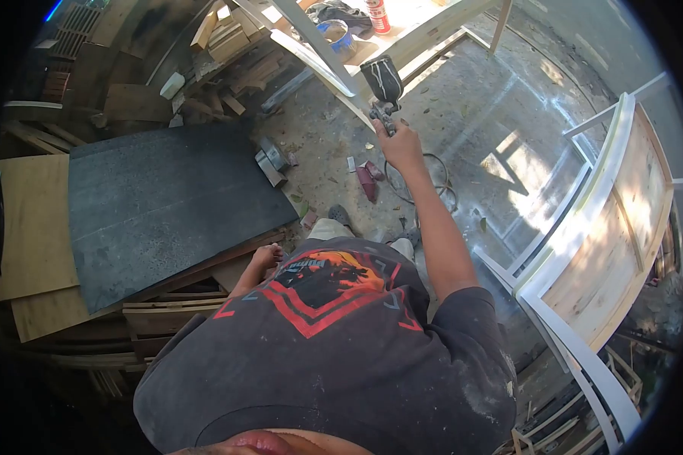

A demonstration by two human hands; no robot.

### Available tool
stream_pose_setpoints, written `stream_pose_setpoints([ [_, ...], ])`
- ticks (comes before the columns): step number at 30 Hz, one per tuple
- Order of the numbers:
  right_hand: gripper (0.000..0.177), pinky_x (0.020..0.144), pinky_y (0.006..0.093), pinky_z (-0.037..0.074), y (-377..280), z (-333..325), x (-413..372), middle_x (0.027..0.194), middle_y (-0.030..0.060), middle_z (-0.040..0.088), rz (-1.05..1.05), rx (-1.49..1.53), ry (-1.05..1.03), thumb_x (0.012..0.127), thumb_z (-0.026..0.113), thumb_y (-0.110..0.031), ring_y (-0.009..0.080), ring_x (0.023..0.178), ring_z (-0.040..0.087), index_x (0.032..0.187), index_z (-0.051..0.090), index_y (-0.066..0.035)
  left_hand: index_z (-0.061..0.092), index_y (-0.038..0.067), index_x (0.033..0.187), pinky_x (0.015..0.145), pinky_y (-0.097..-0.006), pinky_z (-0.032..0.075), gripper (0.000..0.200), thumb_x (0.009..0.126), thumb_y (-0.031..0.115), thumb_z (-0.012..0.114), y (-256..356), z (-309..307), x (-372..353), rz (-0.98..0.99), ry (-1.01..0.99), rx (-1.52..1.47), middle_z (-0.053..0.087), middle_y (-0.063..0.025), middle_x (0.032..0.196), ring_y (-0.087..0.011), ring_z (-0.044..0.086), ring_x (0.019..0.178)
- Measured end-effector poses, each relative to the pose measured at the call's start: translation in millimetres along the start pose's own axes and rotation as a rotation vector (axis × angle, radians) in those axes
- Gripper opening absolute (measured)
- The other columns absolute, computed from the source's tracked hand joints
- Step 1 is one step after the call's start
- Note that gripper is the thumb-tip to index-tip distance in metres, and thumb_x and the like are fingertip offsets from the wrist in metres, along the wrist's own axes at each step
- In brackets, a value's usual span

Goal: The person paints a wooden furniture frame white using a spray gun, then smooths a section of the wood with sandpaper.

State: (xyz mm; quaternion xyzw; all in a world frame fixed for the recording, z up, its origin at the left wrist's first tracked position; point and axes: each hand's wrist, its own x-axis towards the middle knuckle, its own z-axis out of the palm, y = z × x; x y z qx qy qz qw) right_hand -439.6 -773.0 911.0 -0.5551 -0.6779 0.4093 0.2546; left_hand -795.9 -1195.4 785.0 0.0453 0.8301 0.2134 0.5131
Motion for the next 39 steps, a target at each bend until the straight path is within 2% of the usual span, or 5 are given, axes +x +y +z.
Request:
stream_pose_setpoints([
  [13, 0.046, 0.061, 0.0435, 0.048, -155, 59, -56, 0.067, 0.0209, 0.063, -0.144, 0.119, 0.386, 0.101, 0.066, -0.042, 0.0353, 0.061, 0.062, 0.093, 0.068, 0.003, 0.061, 0.007, 0.112, 0.088, -0.0561, 0.053, 0.034, 0.100, 0.036, 0.048, -58, -95, 179, 0.847, -0.284, 1.128, 0.072, -0.0241, 0.108, -0.0462, 0.068, 0.103],
  [25, 0.047, 0.051, 0.0247, 0.043, -470, 28, -87, 0.083, 0.0054, 0.072, -0.549, 0.157, 1.052, 0.104, 0.063, -0.047, 0.0060, 0.054, 0.054, 0.108, 0.073, -0.001, 0.069, 0.008, 0.093, 0.063, -0.0412, 0.055, 0.024, 0.100, 0.029, 0.059, -17, -297, 365, -0.030, -0.625, -0.263, 0.070, -0.0073, 0.081, -0.0221, 0.070, 0.073],
  [28, 0.048, 0.051, 0.0252, 0.043, -487, 51, -107, 0.083, 0.0057, 0.074, -0.464, 0.204, 0.995, 0.103, 0.064, -0.049, 0.0056, 0.054, 0.054, 0.108, 0.074, -0.002, 0.071, 0.007, 0.090, 0.063, -0.0386, 0.054, 0.027, 0.098, 0.029, 0.059, 89, -277, 267, 0.166, -0.143, 0.283, 0.072, -0.0072, 0.080, -0.0194, 0.069, 0.069],
  [30, 0.048, 0.045, 0.0215, 0.034, -478, 84, -112, 0.090, 0.0065, 0.073, -0.406, 0.204, 0.830, 0.106, 0.057, -0.046, 0.0037, 0.049, 0.047, 0.119, 0.068, -0.001, 0.073, 0.000, 0.089, 0.071, -0.0357, 0.055, 0.034, 0.096, 0.029, 0.056, 131, -261, 270, 0.777, -0.241, 0.525, 0.075, -0.0121, 0.085, -0.0217, 0.072, 0.075],
  [39, 0.037, 0.058, 0.0318, 0.048, -336, 267, -94, 0.094, 0.0146, 0.073, -0.200, 0.054, 0.090, 0.101, 0.070, -0.029, 0.0200, 0.062, 0.062, 0.115, 0.068, 0.006, 0.072, -0.001, 0.109, 0.084, -0.0334, 0.053, 0.063, 0.109, 0.055, 0.042, 366, -238, 1, 0.847, -0.746, -0.062, 0.076, -0.0105, 0.096, -0.0176, 0.067, 0.089],
])
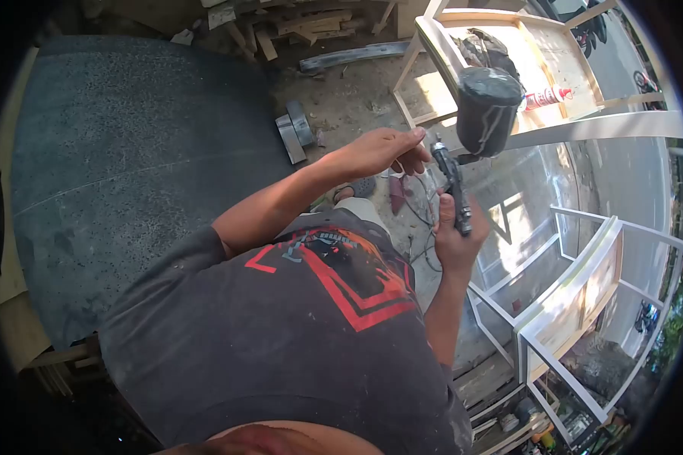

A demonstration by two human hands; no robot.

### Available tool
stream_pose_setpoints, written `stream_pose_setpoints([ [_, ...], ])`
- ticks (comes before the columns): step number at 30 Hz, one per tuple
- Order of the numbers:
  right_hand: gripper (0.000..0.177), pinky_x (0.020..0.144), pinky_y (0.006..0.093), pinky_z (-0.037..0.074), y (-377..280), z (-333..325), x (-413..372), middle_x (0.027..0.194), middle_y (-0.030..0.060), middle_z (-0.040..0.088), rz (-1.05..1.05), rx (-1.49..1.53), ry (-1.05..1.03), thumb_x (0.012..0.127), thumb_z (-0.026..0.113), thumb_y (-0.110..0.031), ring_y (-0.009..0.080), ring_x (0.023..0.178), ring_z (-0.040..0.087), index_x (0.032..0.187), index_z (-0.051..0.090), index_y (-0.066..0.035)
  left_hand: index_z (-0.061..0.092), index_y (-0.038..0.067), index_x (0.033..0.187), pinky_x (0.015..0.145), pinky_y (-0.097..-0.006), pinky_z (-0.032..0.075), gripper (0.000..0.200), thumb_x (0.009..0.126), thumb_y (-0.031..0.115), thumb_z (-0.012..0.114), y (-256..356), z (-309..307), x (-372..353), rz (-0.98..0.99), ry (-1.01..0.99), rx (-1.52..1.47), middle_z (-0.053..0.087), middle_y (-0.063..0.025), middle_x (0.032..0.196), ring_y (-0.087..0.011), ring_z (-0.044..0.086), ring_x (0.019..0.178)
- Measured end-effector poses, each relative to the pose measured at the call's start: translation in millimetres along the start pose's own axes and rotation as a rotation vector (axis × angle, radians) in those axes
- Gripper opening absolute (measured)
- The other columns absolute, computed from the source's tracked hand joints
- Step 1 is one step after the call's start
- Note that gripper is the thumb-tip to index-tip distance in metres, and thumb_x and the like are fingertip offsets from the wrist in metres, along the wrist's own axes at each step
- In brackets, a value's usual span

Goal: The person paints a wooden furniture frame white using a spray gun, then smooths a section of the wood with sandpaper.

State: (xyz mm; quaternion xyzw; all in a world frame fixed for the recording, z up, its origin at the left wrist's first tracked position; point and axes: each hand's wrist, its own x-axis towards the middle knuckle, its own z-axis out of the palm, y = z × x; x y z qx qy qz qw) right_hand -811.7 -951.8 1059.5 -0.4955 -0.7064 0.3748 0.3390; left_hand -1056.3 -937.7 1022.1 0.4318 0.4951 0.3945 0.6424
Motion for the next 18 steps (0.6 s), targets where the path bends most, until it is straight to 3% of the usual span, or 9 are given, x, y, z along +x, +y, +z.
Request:
stream_pose_setpoints([
  [2, 0.036, 0.072, 0.0427, 0.054, 16, 27, 17, 0.096, 0.0204, 0.069, -0.329, -0.230, -0.010, 0.098, 0.073, -0.024, 0.0388, 0.082, 0.069, 0.118, 0.065, 0.006, 0.071, -0.002, 0.099, 0.080, -0.0330, 0.054, 0.067, 0.109, 0.058, 0.041, 25, -5, 21, -0.119, 0.039, 0.049, 0.076, -0.0113, 0.090, -0.0176, 0.068, 0.084],
  [5, 0.043, 0.075, 0.0439, 0.057, 19, 45, 50, 0.101, 0.0200, 0.068, -0.425, -0.227, 0.011, 0.092, 0.077, -0.019, 0.0381, 0.090, 0.070, 0.127, 0.064, 0.001, 0.071, -0.001, 0.087, 0.062, -0.0310, 0.052, 0.071, 0.104, 0.063, 0.045, 10, -33, 61, -0.169, 0.113, 0.045, 0.073, -0.0124, 0.076, -0.0175, 0.067, 0.065],
  [6, 0.049, 0.075, 0.0446, 0.058, 20, 47, 60, 0.104, 0.0187, 0.067, -0.373, -0.244, -0.028, 0.088, 0.078, -0.016, 0.0372, 0.091, 0.070, 0.131, 0.062, -0.001, 0.070, -0.001, 0.085, 0.061, -0.0313, 0.052, 0.062, 0.105, 0.053, 0.049, 30, -36, 63, -0.227, 0.148, 0.040, 0.071, -0.0106, 0.073, -0.0170, 0.066, 0.063],
  [8, 0.068, 0.077, 0.0466, 0.058, 16, 45, 81, 0.117, 0.0187, 0.064, -0.321, -0.343, -0.180, 0.076, 0.078, -0.004, 0.0401, 0.096, 0.069, 0.140, 0.056, -0.004, 0.069, -0.001, 0.096, 0.063, -0.0329, 0.048, 0.045, 0.104, 0.039, 0.052, 43, -45, 83, -0.146, 0.158, 0.249, 0.070, -0.0101, 0.082, -0.0189, 0.066, 0.072],
  [11, 0.082, 0.079, 0.0470, 0.058, 19, 53, 104, 0.122, 0.0168, 0.060, -0.347, -0.338, -0.125, 0.067, 0.075, 0.001, 0.0400, 0.099, 0.068, 0.145, 0.051, -0.007, 0.069, 0.000, 0.107, 0.065, -0.0342, 0.045, 0.039, 0.104, 0.034, 0.050, 54, -50, 102, -0.048, 0.278, 0.317, 0.068, -0.0092, 0.089, -0.0178, 0.062, 0.077],
  [12, 0.079, 0.078, 0.0460, 0.058, 17, 54, 111, 0.121, 0.0176, 0.061, -0.332, -0.322, -0.096, 0.069, 0.076, -0.001, 0.0395, 0.098, 0.068, 0.144, 0.053, -0.006, 0.068, 0.001, 0.110, 0.065, -0.0346, 0.044, 0.039, 0.105, 0.034, 0.049, 50, -56, 114, -0.051, 0.323, 0.295, 0.068, -0.0088, 0.090, -0.0173, 0.061, 0.077],
  [15, 0.067, 0.074, 0.0431, 0.057, 16, 61, 129, 0.118, 0.0187, 0.063, -0.341, -0.223, 0.044, 0.076, 0.080, -0.008, 0.0360, 0.094, 0.069, 0.139, 0.058, -0.005, 0.068, -0.003, 0.110, 0.068, -0.0342, 0.045, 0.044, 0.106, 0.036, 0.047, 27, -77, 160, 0.432, 0.241, 0.445, 0.067, -0.0099, 0.088, -0.0154, 0.058, 0.077],
  [17, 0.059, 0.068, 0.0412, 0.056, 27, 72, 143, 0.115, 0.0173, 0.065, -0.434, -0.096, 0.233, 0.080, 0.079, -0.012, 0.0311, 0.090, 0.070, 0.136, 0.061, -0.005, 0.068, -0.004, 0.111, 0.073, -0.0335, 0.046, 0.048, 0.108, 0.038, 0.045, 60, -73, 164, 0.182, 0.087, 0.253, 0.067, -0.0111, 0.091, -0.0157, 0.060, 0.081],
  [18, 0.054, 0.066, 0.0389, 0.054, 19, 70, 147, 0.109, 0.0159, 0.067, -0.331, 0.010, 0.257, 0.084, 0.079, -0.020, 0.0267, 0.085, 0.069, 0.133, 0.063, -0.004, 0.068, -0.005, 0.111, 0.075, -0.0331, 0.046, 0.051, 0.108, 0.039, 0.043, 78, -66, 166, 0.058, 0.011, 0.160, 0.067, -0.0117, 0.092, -0.0159, 0.060, 0.083],
])
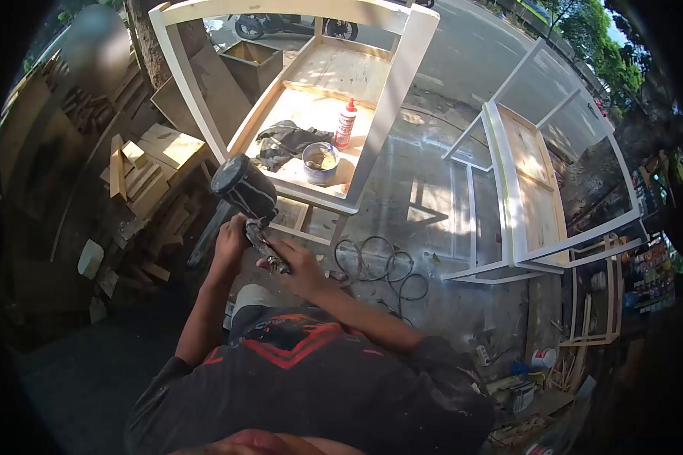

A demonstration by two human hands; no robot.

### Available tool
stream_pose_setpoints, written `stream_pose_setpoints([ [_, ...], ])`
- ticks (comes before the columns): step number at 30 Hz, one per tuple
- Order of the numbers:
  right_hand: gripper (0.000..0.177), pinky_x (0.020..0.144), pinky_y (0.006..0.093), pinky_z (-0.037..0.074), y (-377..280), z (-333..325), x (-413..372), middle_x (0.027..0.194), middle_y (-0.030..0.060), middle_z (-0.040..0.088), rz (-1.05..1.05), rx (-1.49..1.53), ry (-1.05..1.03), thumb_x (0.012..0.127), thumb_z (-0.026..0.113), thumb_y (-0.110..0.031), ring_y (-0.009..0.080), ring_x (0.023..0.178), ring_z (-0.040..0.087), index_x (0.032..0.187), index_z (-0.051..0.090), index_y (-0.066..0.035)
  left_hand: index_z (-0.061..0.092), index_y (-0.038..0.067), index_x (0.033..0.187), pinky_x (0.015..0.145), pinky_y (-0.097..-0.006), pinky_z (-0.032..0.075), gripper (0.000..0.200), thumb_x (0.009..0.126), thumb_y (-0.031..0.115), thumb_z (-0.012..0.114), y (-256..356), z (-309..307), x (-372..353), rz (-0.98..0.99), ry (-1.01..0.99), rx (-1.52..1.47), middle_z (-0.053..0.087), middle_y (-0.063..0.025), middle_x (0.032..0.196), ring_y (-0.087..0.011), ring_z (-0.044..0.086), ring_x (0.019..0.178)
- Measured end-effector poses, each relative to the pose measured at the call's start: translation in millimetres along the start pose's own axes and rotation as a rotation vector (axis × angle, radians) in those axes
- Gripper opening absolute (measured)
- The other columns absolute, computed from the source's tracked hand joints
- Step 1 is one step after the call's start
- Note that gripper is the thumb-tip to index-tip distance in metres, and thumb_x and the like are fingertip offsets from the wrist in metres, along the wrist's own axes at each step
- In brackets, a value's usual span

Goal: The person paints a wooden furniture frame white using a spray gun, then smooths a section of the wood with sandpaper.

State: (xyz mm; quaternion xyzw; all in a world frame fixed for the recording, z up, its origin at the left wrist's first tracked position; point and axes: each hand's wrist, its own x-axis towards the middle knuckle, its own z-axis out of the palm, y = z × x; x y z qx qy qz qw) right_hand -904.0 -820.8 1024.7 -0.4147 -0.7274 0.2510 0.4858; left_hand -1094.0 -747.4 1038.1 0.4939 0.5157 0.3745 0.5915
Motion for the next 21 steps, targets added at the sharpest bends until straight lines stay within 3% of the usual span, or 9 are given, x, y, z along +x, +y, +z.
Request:
stream_pose_setpoints([
  [5, 0.055, 0.056, 0.0297, 0.045, -42, -1, 28, 0.074, 0.0039, 0.065, 0.636, 0.325, 0.162, 0.097, 0.069, -0.054, 0.0090, 0.064, 0.057, 0.122, 0.070, -0.005, 0.069, -0.002, 0.112, 0.082, -0.0322, 0.048, 0.062, 0.112, 0.049, 0.034, 40, 39, 31, 0.203, -0.125, -0.474, 0.067, -0.0095, 0.094, -0.0162, 0.061, 0.086],
  [6, 0.052, 0.052, 0.0285, 0.043, -63, -6, 40, 0.067, -0.0016, 0.060, 0.630, 0.253, 0.230, 0.100, 0.065, -0.055, 0.0075, 0.054, 0.054, 0.113, 0.072, -0.005, 0.069, -0.002, 0.112, 0.083, -0.0323, 0.049, 0.065, 0.112, 0.052, 0.032, 48, 42, 36, 0.222, -0.180, -0.541, 0.067, -0.0086, 0.094, -0.0163, 0.060, 0.086],
  [9, 0.050, 0.051, 0.0271, 0.041, -95, -17, 64, 0.066, -0.0019, 0.058, 0.575, 0.234, 0.440, 0.102, 0.063, -0.052, 0.0070, 0.053, 0.054, 0.102, 0.072, -0.002, 0.068, -0.002, 0.115, 0.086, -0.0334, 0.049, 0.075, 0.110, 0.061, 0.028, 64, 30, 49, 0.236, -0.405, -0.375, 0.067, -0.0080, 0.094, -0.0171, 0.061, 0.088],
  [11, 0.049, 0.046, 0.0250, 0.036, -111, -23, 72, 0.056, -0.0011, 0.055, 0.516, 0.141, 0.608, 0.104, 0.061, -0.049, 0.0073, 0.046, 0.049, 0.102, 0.071, -0.001, 0.064, -0.003, 0.128, 0.090, -0.0342, 0.050, 0.081, 0.109, 0.065, 0.025, 62, 8, 53, 0.236, -0.550, -0.296, 0.068, -0.0084, 0.099, -0.0187, 0.063, 0.095],
  [13, 0.045, 0.046, 0.0247, 0.036, -142, -30, 85, 0.055, -0.0003, 0.054, 0.388, 0.001, 0.789, 0.106, 0.059, -0.044, 0.0071, 0.047, 0.049, 0.104, 0.070, 0.000, 0.063, -0.003, 0.133, 0.091, -0.0343, 0.050, 0.081, 0.109, 0.064, 0.023, 59, -31, 45, 0.196, -0.651, -0.186, 0.068, -0.0091, 0.102, -0.0193, 0.063, 0.097],
  [15, 0.041, 0.051, 0.0275, 0.042, -171, -33, 103, 0.064, 0.0013, 0.061, 0.253, -0.142, 1.053, 0.106, 0.060, -0.038, 0.0073, 0.051, 0.053, 0.102, 0.073, 0.001, 0.062, -0.002, 0.137, 0.092, -0.0344, 0.050, 0.081, 0.109, 0.064, 0.024, 33, -92, 46, 0.083, -0.732, 0.033, 0.070, -0.0111, 0.109, -0.0202, 0.064, 0.101],
  [17, 0.041, 0.054, 0.0286, 0.043, -191, -38, 124, 0.071, 0.0037, 0.066, 0.252, -0.339, 1.223, 0.106, 0.060, -0.037, 0.0086, 0.055, 0.057, 0.100, 0.073, 0.001, 0.063, -0.002, 0.136, 0.093, -0.0351, 0.050, 0.081, 0.108, 0.065, 0.025, -10, -159, 44, -0.053, -0.775, 0.168, 0.071, -0.0123, 0.112, -0.0209, 0.065, 0.103],
  [19, 0.043, 0.060, 0.0319, 0.048, -193, -44, 138, 0.078, 0.0066, 0.070, 0.323, -0.441, 1.310, 0.105, 0.062, -0.038, 0.0126, 0.064, 0.062, 0.101, 0.073, 0.003, 0.064, -0.004, 0.134, 0.091, -0.0365, 0.052, 0.087, 0.105, 0.071, 0.030, -76, -234, 44, -0.271, -0.677, 0.239, 0.072, -0.0137, 0.111, -0.0222, 0.068, 0.101],
  [21, 0.044, 0.066, 0.0338, 0.050, -195, -37, 153, 0.080, 0.0082, 0.071, 0.355, -0.529, 1.331, 0.104, 0.063, -0.039, 0.0153, 0.070, 0.064, 0.105, 0.073, 0.003, 0.065, -0.006, 0.130, 0.086, -0.0372, 0.054, 0.094, 0.100, 0.077, 0.035, -146, -322, 37, -0.344, -0.580, 0.439, 0.073, -0.0152, 0.108, -0.0235, 0.071, 0.095],
])
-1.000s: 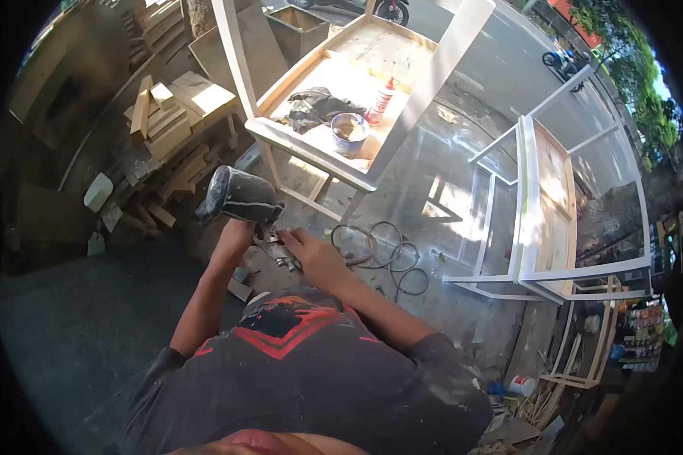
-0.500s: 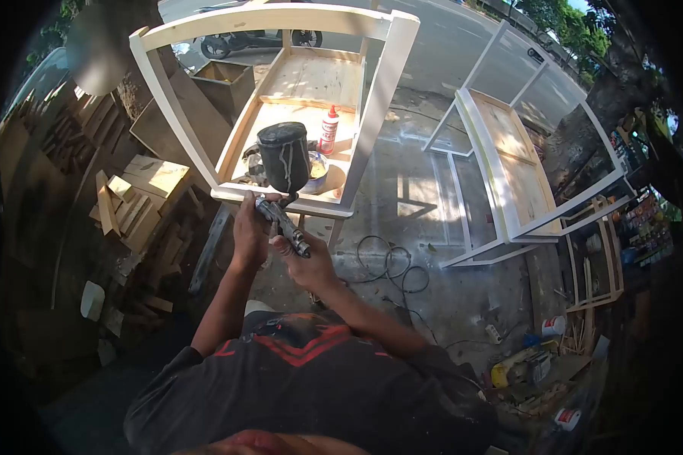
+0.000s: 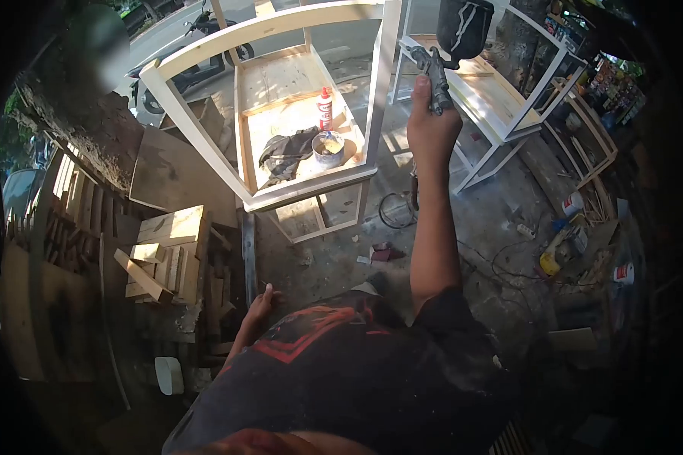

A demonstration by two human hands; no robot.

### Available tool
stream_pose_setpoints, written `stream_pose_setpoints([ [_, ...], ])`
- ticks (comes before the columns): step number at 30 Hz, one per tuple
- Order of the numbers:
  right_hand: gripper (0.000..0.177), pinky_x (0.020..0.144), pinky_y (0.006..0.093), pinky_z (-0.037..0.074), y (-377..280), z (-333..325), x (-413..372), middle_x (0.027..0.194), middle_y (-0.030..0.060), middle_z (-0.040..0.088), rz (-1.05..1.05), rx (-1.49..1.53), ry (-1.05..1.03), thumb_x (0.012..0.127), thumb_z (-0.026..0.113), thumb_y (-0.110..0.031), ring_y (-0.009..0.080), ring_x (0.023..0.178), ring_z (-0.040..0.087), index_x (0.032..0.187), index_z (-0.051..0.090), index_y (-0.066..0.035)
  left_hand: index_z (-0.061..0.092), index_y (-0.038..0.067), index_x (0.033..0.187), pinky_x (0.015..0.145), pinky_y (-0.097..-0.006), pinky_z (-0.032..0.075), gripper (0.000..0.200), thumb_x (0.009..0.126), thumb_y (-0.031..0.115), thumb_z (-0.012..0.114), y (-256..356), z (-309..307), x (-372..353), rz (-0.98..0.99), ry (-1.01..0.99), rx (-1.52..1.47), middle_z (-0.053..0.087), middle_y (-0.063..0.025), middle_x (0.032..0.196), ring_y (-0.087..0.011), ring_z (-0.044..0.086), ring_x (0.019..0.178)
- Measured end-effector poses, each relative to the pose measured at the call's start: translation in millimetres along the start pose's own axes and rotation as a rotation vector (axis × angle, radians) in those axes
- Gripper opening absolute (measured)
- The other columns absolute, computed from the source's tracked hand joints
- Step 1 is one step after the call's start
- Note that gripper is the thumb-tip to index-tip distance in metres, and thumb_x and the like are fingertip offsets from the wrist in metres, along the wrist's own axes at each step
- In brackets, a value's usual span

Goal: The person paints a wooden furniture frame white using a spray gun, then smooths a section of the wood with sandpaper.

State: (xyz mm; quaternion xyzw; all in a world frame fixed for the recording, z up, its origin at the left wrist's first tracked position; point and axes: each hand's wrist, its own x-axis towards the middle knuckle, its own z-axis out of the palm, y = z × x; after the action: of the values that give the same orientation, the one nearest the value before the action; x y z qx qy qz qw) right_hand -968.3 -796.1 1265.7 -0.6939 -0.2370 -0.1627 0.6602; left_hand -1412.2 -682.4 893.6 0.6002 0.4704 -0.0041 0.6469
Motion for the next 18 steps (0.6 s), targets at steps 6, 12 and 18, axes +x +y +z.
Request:
stream_pose_setpoints([
  [6, 0.049, 0.074, 0.0352, 0.052, -33, 35, -56, 0.082, 0.0097, 0.072, -0.004, 0.104, -0.015, 0.103, 0.064, -0.045, 0.0164, 0.077, 0.066, 0.109, 0.072, 0.003, 0.071, -0.006, 0.115, 0.083, -0.0452, 0.054, 0.085, 0.101, 0.072, 0.041, -295, -107, -97, -0.395, 0.223, 0.258, 0.075, -0.0199, 0.099, -0.0346, 0.073, 0.095],
  [12, 0.049, 0.071, 0.0333, 0.051, -76, 73, -115, 0.080, 0.0065, 0.071, 0.018, 0.183, -0.223, 0.103, 0.064, -0.047, 0.0134, 0.076, 0.065, 0.101, 0.073, 0.001, 0.069, -0.005, 0.119, 0.082, -0.0461, 0.054, 0.079, 0.103, 0.068, 0.041, -346, -102, -146, -0.601, 0.325, -0.197, 0.074, -0.0206, 0.101, -0.0358, 0.072, 0.094],
  [18, 0.041, 0.065, 0.0340, 0.047, -117, 103, -167, 0.070, 0.0071, 0.063, -0.017, 0.269, -0.467, 0.104, 0.065, -0.039, 0.0133, 0.066, 0.057, 0.100, 0.070, 0.001, 0.067, -0.003, 0.122, 0.082, -0.0471, 0.054, 0.074, 0.104, 0.064, 0.042, -364, -73, -94, -0.441, 0.313, -0.604, 0.074, -0.0213, 0.104, -0.0371, 0.072, 0.093],
])
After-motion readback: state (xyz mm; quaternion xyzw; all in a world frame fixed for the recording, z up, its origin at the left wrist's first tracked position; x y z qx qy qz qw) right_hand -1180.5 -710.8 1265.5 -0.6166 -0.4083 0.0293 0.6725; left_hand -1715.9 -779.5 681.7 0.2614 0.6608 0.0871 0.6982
